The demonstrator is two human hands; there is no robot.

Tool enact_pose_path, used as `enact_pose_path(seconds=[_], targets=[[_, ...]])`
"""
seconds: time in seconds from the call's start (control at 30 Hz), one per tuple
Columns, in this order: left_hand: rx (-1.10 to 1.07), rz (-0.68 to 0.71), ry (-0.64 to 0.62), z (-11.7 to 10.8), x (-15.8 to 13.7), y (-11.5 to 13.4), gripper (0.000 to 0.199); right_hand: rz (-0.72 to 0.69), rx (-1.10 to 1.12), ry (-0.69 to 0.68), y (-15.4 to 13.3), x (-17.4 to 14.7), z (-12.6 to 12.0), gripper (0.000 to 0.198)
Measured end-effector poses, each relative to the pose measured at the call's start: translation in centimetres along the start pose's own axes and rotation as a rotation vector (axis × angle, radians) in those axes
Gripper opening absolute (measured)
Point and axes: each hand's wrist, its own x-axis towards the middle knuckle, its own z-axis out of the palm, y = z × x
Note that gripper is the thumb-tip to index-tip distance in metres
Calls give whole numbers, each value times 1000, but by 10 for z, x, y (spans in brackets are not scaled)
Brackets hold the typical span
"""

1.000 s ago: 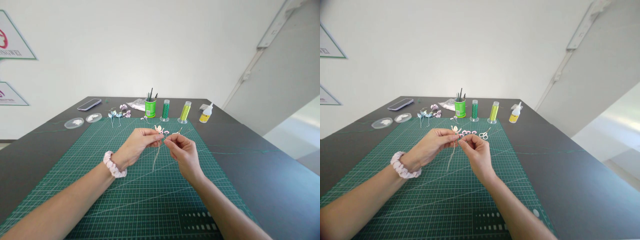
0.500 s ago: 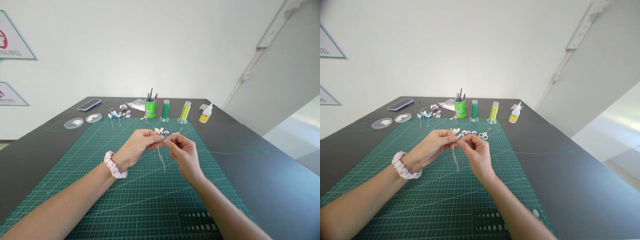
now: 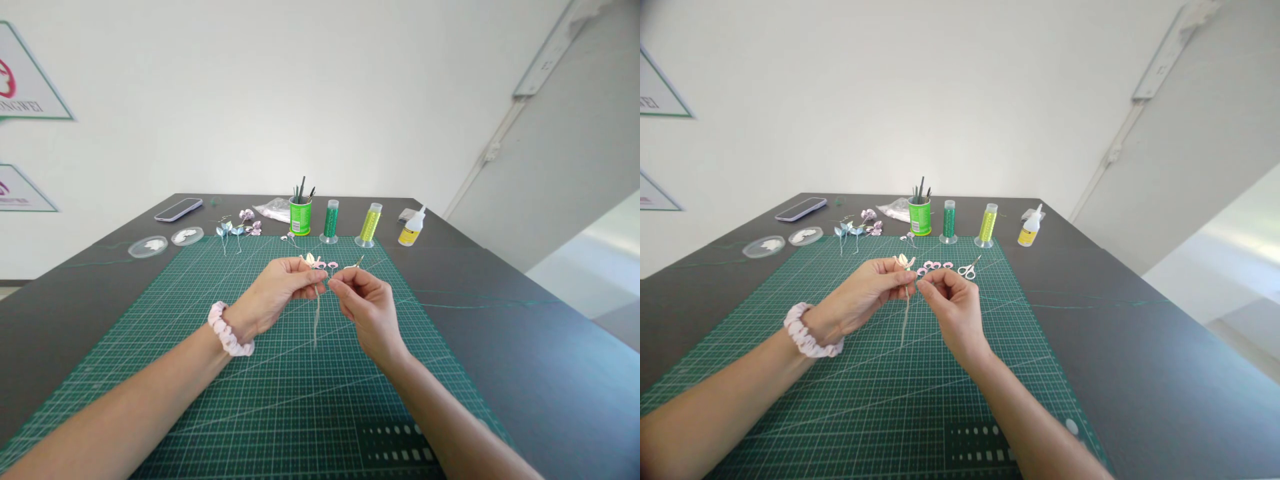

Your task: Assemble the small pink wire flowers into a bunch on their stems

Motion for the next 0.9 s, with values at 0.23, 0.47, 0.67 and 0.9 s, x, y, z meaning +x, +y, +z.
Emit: enact_pose_path(seconds=[0.23,0.47,0.67,0.9], targets=[[25,11,-19,1,-1,1,25,25,-33,0,2,1,0,21],[-59,-44,-89,0,-1,2,24,37,-46,16,4,2,-2,20],[-119,-76,-113,-3,1,2,14,35,-44,26,4,2,-4,21],[-142,-89,-100,-3,1,3,14,30,-58,38,4,2,-4,20]])
